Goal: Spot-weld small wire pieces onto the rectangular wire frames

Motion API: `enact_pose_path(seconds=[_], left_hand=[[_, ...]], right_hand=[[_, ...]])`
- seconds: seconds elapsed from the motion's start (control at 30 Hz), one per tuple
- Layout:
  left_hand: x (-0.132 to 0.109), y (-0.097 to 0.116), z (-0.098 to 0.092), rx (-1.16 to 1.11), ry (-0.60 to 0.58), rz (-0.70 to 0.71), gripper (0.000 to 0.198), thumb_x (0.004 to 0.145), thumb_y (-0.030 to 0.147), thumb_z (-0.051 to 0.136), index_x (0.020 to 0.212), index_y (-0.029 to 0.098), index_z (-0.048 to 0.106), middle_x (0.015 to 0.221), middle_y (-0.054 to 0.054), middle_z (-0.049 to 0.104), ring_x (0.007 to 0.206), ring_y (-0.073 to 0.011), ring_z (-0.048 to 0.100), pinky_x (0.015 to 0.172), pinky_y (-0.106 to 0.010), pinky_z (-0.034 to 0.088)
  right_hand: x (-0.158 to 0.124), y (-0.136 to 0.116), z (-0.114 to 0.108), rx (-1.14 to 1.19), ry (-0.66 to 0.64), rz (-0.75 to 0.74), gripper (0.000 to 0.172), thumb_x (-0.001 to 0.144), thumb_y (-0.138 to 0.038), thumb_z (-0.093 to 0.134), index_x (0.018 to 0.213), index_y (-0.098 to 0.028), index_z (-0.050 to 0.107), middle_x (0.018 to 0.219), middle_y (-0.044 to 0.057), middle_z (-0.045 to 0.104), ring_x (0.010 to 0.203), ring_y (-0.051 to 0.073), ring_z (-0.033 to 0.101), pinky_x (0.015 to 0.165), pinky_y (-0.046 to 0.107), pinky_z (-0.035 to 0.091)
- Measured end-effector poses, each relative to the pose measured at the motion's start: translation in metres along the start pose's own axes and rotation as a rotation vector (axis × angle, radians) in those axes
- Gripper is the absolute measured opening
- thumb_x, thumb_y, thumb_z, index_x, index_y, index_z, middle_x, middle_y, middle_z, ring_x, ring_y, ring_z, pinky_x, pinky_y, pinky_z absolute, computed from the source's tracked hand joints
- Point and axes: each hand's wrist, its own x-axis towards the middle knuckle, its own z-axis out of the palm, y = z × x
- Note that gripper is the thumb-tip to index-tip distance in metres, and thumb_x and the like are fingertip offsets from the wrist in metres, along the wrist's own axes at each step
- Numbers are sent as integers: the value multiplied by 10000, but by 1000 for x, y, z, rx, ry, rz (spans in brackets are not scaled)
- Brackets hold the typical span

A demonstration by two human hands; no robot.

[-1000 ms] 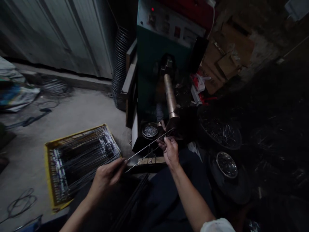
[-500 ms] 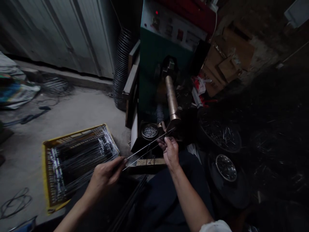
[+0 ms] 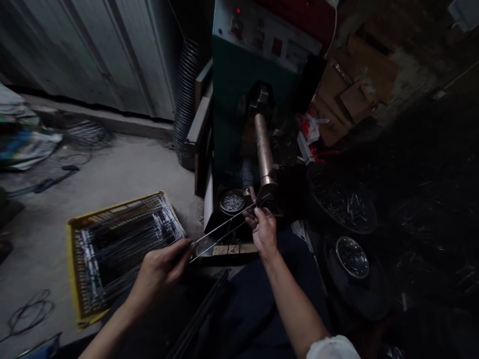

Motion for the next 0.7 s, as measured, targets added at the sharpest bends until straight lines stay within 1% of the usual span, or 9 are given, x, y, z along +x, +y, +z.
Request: enact_pose_path(seconds=[0.13, 0.23, 0.3, 0.37, 0.47, 0.57, 0.63, 0.7], left_hand=[[-1, 3, -4, 31, 9, -42, 276, 903, 383, 551, 851, 169, 717, 608, 2, 684, 453, -109, 563, 473, -180, 407], [1, 10, -7, 42, 15, -21, 274, 896, 364, 558, 874, 143, 718, 641, -19, 704, 475, -116, 591, 493, -184, 419], [5, 14, -5, 46, 1, 12, 276, 908, 334, 535, 837, 131, 707, 584, -7, 659, 438, -103, 545, 469, -186, 389], [11, 16, 0, 43, -21, 19, 282, 919, 314, 513, 793, 131, 686, 519, 18, 583, 406, -91, 478, 451, -194, 353], [23, 15, 8, 33, -6, 10, 273, 916, 316, 516, 793, 133, 676, 532, 13, 579, 428, -94, 482, 477, -200, 359], [32, 12, 14, 55, 25, 32, 290, 910, 323, 516, 758, 131, 670, 524, 8, 576, 422, -93, 483, 477, -202, 356], [34, 8, 15, 85, 27, 43, 298, 912, 332, 517, 757, 130, 671, 512, 17, 561, 410, -86, 472, 473, -197, 353], [32, 3, 11, 129, -7, 19, 312, 922, 367, 512, 812, 134, 689, 536, 20, 583, 431, -83, 490, 484, -186, 365]], right_hand=[[0, 1, 1, 0, 8, 30, 214, 744, -292, 759, 820, -179, 594, 805, 35, 731, 730, 164, 725, 595, 208, 581], [0, 1, -1, -9, 8, 32, 219, 740, -299, 758, 835, -175, 605, 798, 32, 733, 693, 158, 718, 578, 214, 580], [2, -2, -3, -20, 20, 12, 231, 729, -312, 766, 821, -177, 604, 772, 18, 730, 643, 150, 708, 551, 215, 572], [5, -6, -6, -48, 54, -8, 239, 719, -323, 773, 807, -176, 607, 738, 3, 723, 589, 134, 690, 506, 195, 545], [13, -11, -11, -98, 91, -17, 247, 716, -338, 775, 811, -172, 618, 713, 4, 723, 553, 124, 672, 457, 170, 491], [20, -13, -14, -117, 91, -37, 255, 714, -361, 777, 784, -172, 620, 678, 6, 717, 533, 128, 660, 452, 177, 472], [23, -13, -14, -116, 89, -57, 256, 717, -373, 773, 763, -173, 621, 651, -1, 705, 506, 118, 642, 441, 172, 460], [22, -13, -13, -118, 80, -58, 258, 724, -386, 767, 762, -176, 621, 656, -4, 702, 492, 106, 628, 424, 161, 446]])
